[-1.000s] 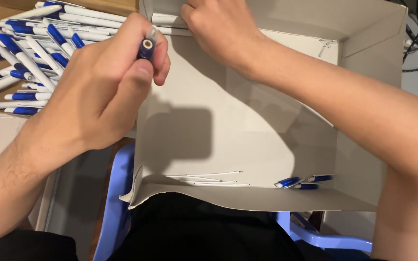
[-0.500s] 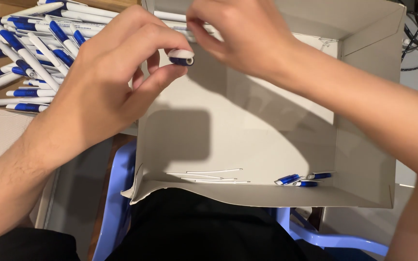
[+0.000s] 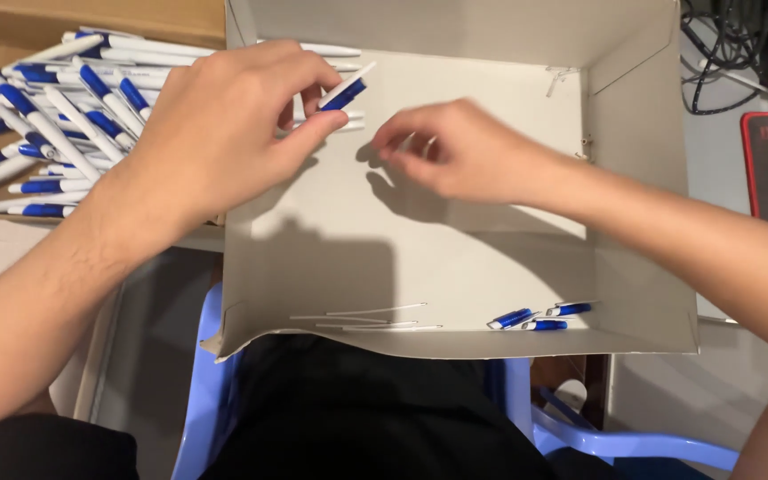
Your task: Assembling plastic pens by inserting ink cartridges into barrels and attaching caps.
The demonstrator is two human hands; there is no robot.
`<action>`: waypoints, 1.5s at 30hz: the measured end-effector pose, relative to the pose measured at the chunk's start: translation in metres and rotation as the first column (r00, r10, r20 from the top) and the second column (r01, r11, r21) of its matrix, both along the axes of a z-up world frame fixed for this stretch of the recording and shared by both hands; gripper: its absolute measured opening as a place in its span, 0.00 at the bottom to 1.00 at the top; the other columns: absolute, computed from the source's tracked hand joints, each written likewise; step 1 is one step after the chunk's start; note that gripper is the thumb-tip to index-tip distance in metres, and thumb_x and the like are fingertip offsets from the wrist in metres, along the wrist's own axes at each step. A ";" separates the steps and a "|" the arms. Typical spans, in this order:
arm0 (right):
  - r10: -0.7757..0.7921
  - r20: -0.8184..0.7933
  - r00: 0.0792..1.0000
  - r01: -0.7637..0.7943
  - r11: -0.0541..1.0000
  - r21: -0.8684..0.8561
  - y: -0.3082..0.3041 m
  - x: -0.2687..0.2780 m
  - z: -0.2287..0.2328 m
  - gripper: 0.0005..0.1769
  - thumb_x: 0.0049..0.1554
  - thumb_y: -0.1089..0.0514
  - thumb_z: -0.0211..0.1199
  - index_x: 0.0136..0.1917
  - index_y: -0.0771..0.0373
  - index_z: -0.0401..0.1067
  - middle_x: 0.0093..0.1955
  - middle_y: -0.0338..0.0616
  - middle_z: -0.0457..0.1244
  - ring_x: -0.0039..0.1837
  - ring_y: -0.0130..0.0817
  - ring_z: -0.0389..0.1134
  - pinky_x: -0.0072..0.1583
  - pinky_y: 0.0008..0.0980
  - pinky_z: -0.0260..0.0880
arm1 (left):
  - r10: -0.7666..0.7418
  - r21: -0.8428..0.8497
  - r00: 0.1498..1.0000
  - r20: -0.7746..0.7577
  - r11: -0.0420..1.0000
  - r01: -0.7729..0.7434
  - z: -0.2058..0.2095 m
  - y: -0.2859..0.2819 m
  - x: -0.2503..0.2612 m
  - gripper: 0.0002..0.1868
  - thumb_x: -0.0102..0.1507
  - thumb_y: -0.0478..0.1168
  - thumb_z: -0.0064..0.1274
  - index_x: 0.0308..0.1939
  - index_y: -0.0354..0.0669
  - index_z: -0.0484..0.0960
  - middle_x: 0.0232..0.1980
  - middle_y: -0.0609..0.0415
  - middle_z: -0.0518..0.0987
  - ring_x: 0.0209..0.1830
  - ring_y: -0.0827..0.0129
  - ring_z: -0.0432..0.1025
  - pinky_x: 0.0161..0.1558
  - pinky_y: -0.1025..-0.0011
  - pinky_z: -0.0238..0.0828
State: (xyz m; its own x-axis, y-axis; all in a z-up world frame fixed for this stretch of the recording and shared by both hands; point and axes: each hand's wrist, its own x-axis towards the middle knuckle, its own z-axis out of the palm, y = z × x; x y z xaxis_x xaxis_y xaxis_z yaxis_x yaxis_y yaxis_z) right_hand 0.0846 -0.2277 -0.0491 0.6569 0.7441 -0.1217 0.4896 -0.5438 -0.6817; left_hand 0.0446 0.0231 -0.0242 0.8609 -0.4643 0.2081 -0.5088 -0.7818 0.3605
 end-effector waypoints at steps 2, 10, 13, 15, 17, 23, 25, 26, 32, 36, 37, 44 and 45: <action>0.150 0.051 0.987 -0.151 0.988 0.022 0.005 0.000 -0.008 0.17 0.60 0.62 0.52 0.61 0.58 0.75 0.57 0.39 0.71 0.55 0.36 0.70 0.58 0.36 0.67 | 0.010 -0.004 1.000 0.016 1.000 -0.010 -0.003 0.002 0.002 0.08 0.71 0.46 0.57 0.49 0.48 0.81 0.42 0.64 0.80 0.31 0.62 0.72 0.32 0.55 0.65; 0.391 0.230 0.891 -0.388 0.920 -0.061 0.024 0.009 -0.041 0.26 0.61 0.60 0.52 0.73 0.60 0.66 0.77 0.56 0.56 0.72 0.57 0.59 0.69 0.52 0.59 | -0.018 -0.049 0.999 0.028 0.999 0.019 0.000 0.006 -0.001 0.06 0.72 0.41 0.58 0.48 0.45 0.79 0.41 0.63 0.79 0.30 0.66 0.71 0.33 0.61 0.64; 0.402 0.229 0.887 -0.394 0.915 -0.084 0.029 0.015 -0.034 0.26 0.59 0.62 0.52 0.71 0.63 0.65 0.71 0.52 0.57 0.64 0.56 0.60 0.62 0.53 0.62 | -0.020 -0.059 1.000 0.014 0.998 0.021 -0.001 0.005 0.001 0.06 0.71 0.41 0.58 0.48 0.46 0.79 0.42 0.62 0.79 0.27 0.66 0.71 0.31 0.61 0.64; 0.364 0.185 0.913 -0.346 0.930 -0.121 0.029 0.020 -0.031 0.33 0.58 0.62 0.52 0.76 0.61 0.60 0.82 0.53 0.50 0.74 0.57 0.55 0.67 0.53 0.59 | -0.037 -0.046 0.998 0.043 0.998 0.039 -0.004 0.006 0.003 0.07 0.72 0.41 0.59 0.50 0.44 0.80 0.41 0.61 0.79 0.29 0.65 0.71 0.32 0.61 0.65; 0.266 0.163 0.950 -0.269 0.963 -0.001 0.026 0.021 -0.024 0.22 0.58 0.64 0.51 0.67 0.62 0.67 0.66 0.47 0.60 0.61 0.47 0.61 0.60 0.44 0.62 | -0.031 -0.025 0.999 0.042 0.999 0.032 -0.005 0.008 0.005 0.08 0.72 0.42 0.59 0.52 0.45 0.80 0.42 0.62 0.79 0.28 0.64 0.71 0.32 0.59 0.65; -0.114 -0.374 0.920 0.210 0.951 0.227 0.007 0.011 0.018 0.17 0.59 0.64 0.50 0.60 0.61 0.71 0.49 0.43 0.71 0.42 0.29 0.68 0.50 0.26 0.70 | -0.020 0.052 0.996 0.082 0.999 0.016 -0.010 0.004 0.010 0.11 0.69 0.44 0.61 0.52 0.48 0.78 0.39 0.65 0.79 0.36 0.61 0.73 0.31 0.56 0.66; -0.158 -0.505 0.849 0.315 0.917 0.243 0.001 0.006 0.026 0.19 0.60 0.63 0.52 0.64 0.62 0.69 0.51 0.45 0.71 0.43 0.32 0.68 0.50 0.27 0.70 | -0.037 0.084 0.993 0.115 0.996 0.027 -0.012 0.000 0.012 0.12 0.68 0.44 0.62 0.53 0.48 0.79 0.38 0.64 0.80 0.38 0.61 0.75 0.30 0.55 0.67; -0.154 -0.520 0.840 0.337 0.900 0.278 -0.001 0.003 0.027 0.17 0.61 0.59 0.55 0.64 0.63 0.70 0.50 0.47 0.71 0.43 0.32 0.69 0.51 0.27 0.73 | -0.071 0.133 0.980 0.186 0.990 0.046 -0.013 -0.002 0.013 0.11 0.69 0.48 0.64 0.51 0.52 0.82 0.39 0.66 0.81 0.41 0.61 0.76 0.28 0.56 0.68; -0.243 -0.518 0.820 0.430 0.859 0.278 -0.012 -0.002 0.034 0.10 0.63 0.58 0.62 0.52 0.68 0.76 0.45 0.50 0.73 0.41 0.30 0.73 0.49 0.26 0.79 | -0.179 0.267 0.904 0.388 0.961 0.076 -0.011 -0.016 0.015 0.06 0.72 0.51 0.64 0.49 0.59 0.87 0.38 0.65 0.77 0.41 0.62 0.74 0.17 0.62 0.61; -0.344 -0.534 0.773 0.503 0.844 0.186 -0.016 -0.008 0.044 0.10 0.62 0.58 0.62 0.51 0.68 0.76 0.47 0.51 0.74 0.42 0.33 0.74 0.48 0.25 0.79 | -0.224 0.273 0.836 0.501 0.958 0.094 -0.008 -0.019 0.020 0.03 0.73 0.48 0.66 0.49 0.60 0.89 0.44 0.65 0.79 0.39 0.62 0.75 0.20 0.62 0.62; -0.342 -0.532 0.775 0.502 0.844 0.188 -0.019 -0.008 0.042 0.10 0.62 0.58 0.62 0.51 0.68 0.76 0.47 0.51 0.74 0.42 0.33 0.74 0.48 0.25 0.79 | -0.224 0.274 0.835 0.503 0.957 0.092 -0.006 -0.020 0.022 0.03 0.73 0.48 0.66 0.49 0.60 0.89 0.44 0.65 0.79 0.39 0.62 0.75 0.20 0.62 0.62; -0.224 -0.609 0.761 0.503 0.796 0.335 -0.033 -0.008 0.028 0.11 0.62 0.66 0.62 0.59 0.65 0.71 0.50 0.57 0.71 0.47 0.38 0.74 0.53 0.29 0.78 | -0.304 0.201 0.764 0.569 0.952 0.230 0.000 -0.037 0.030 0.02 0.73 0.42 0.67 0.46 0.57 0.90 0.46 0.59 0.79 0.46 0.61 0.72 0.29 0.61 0.60; -0.240 -0.616 0.750 0.518 0.792 0.322 -0.033 -0.009 0.028 0.09 0.61 0.67 0.63 0.56 0.66 0.72 0.47 0.55 0.71 0.45 0.37 0.74 0.52 0.29 0.78 | -0.309 0.233 0.745 0.591 0.950 0.209 0.000 -0.038 0.030 0.04 0.71 0.41 0.69 0.42 0.58 0.89 0.46 0.60 0.77 0.47 0.62 0.72 0.28 0.63 0.60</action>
State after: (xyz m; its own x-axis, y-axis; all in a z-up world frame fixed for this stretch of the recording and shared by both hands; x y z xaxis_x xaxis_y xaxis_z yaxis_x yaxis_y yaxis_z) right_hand 0.0755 -0.2607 -0.0207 0.8284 0.5000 -0.2526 -0.1943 -0.1665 -0.9667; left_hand 0.0743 -0.0152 -0.0247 0.4121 -0.7174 0.5617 -0.7711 -0.6030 -0.2045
